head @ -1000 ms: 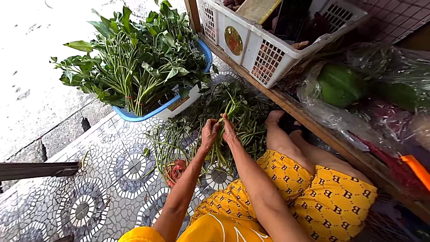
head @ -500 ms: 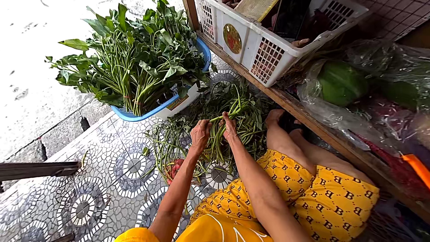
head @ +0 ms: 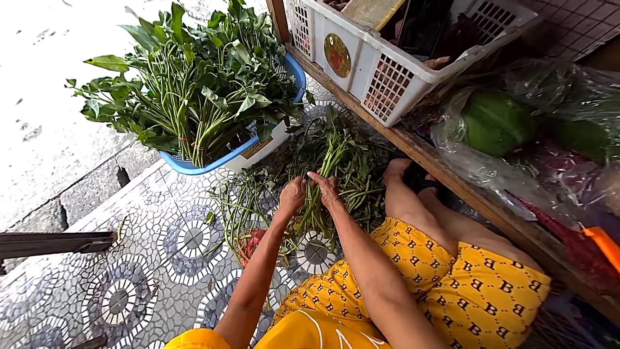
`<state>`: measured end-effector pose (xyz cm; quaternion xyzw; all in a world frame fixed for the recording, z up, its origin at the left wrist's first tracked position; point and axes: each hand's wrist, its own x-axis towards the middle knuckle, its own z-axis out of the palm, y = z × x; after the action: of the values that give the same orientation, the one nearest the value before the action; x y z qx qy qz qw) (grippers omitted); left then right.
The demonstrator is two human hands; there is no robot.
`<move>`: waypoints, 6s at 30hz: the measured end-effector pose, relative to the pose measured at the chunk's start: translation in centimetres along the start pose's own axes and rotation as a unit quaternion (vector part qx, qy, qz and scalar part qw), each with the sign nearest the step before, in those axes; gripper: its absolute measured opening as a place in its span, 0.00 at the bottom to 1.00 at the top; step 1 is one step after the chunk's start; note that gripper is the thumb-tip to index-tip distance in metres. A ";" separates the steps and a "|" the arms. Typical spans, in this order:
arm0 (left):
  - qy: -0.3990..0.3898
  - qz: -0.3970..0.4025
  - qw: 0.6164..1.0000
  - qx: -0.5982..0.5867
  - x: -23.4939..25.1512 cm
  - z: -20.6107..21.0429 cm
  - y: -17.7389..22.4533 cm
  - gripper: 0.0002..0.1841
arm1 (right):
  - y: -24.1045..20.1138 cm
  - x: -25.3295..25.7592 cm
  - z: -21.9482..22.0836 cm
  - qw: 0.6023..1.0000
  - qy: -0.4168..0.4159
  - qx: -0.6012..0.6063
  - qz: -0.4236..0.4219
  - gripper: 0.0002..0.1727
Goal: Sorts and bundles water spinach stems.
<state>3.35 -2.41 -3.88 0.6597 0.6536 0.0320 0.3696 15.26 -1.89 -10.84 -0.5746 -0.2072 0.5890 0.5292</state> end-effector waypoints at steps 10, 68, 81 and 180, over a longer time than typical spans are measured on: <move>-0.040 0.081 0.956 -0.280 8.1 -3.6 4.5 0.16 | -0.2 -0.8 0.7 0.998 -0.057 -0.035 -0.021 0.17; 0.011 0.119 0.901 -0.417 5.3 0.2 -1.3 0.17 | 1.2 -0.6 0.0 0.991 -0.066 -0.095 0.068 0.36; 0.089 -0.125 0.963 -0.220 10.6 5.1 -11.7 0.25 | 1.0 0.4 -1.7 0.985 0.131 -0.040 0.106 0.34; 0.099 -0.014 0.995 0.009 -1.0 0.3 -11.0 0.25 | 0.2 0.4 -1.0 0.988 -0.060 0.112 0.083 0.08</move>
<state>-5.88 -4.81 -9.44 0.6477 0.6961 0.0861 0.2976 16.19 -1.97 -11.43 -0.4900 -0.1227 0.6842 0.5260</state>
